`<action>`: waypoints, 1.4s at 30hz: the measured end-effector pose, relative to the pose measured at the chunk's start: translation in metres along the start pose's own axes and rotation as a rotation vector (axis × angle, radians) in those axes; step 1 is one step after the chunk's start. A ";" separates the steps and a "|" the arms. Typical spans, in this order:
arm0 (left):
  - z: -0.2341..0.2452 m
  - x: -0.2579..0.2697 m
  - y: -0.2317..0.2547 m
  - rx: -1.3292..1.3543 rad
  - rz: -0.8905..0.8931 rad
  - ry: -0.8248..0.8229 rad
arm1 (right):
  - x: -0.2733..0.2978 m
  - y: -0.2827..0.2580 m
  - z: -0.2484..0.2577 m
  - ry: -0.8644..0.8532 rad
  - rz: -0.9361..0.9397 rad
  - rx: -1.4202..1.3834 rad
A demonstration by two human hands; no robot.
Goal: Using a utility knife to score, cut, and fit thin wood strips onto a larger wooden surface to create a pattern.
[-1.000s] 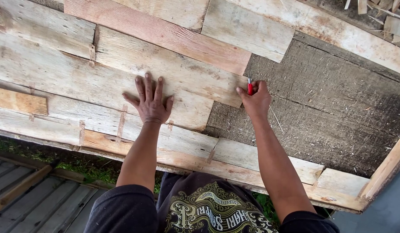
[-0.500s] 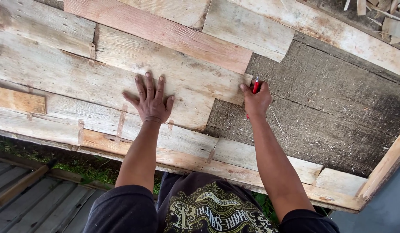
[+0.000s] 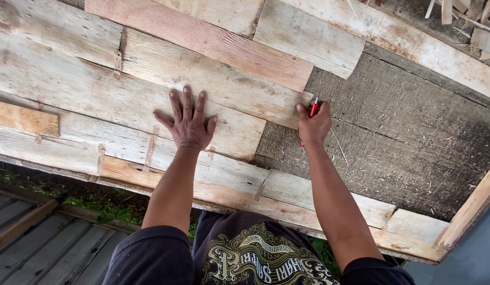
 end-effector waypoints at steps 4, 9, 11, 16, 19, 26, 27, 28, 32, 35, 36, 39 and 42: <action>0.000 0.000 0.001 -0.002 0.010 -0.032 | 0.000 -0.001 0.001 -0.005 0.041 0.042; -0.001 -0.001 0.000 -0.017 0.008 -0.013 | 0.002 -0.014 0.007 0.010 0.147 0.031; -0.003 0.000 0.000 -0.021 -0.003 0.009 | 0.011 -0.035 0.011 0.055 0.238 0.097; -0.005 -0.003 0.000 -0.034 -0.019 0.056 | 0.026 -0.092 -0.018 -0.001 0.594 0.230; -0.004 -0.002 -0.001 -0.029 -0.017 0.050 | 0.036 -0.115 -0.044 -0.208 0.640 0.383; -0.003 -0.022 -0.003 0.031 -0.028 0.124 | 0.021 -0.116 -0.055 -0.267 0.624 0.510; -0.004 -0.009 -0.006 0.066 -0.092 0.268 | 0.032 -0.103 -0.060 -0.291 0.615 0.520; -0.002 -0.010 -0.003 0.064 -0.088 0.256 | 0.041 -0.105 -0.056 -0.303 0.608 0.518; 0.040 -0.053 0.037 0.033 -0.142 0.311 | 0.033 -0.117 -0.053 -0.341 0.574 0.475; 0.048 -0.075 0.069 0.023 -0.137 0.130 | 0.030 -0.111 -0.054 -0.334 0.575 0.475; 0.045 -0.080 0.077 0.010 -0.124 0.046 | 0.030 -0.109 -0.054 -0.328 0.590 0.463; 0.047 -0.084 0.078 -0.003 -0.098 0.019 | 0.029 -0.120 -0.044 -0.369 0.576 0.294; 0.042 -0.087 0.078 0.014 -0.106 0.036 | 0.001 -0.070 -0.044 -0.354 0.235 -0.105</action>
Point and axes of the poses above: each hand's wrist, its own x-axis away from the middle knuckle, its own z-axis out of the back of the hand, y = z × x, the point moved 8 cm from there along -x, towards the middle knuckle, and after that the axes turned 10 degrees about -y, right-handed, at the moved point
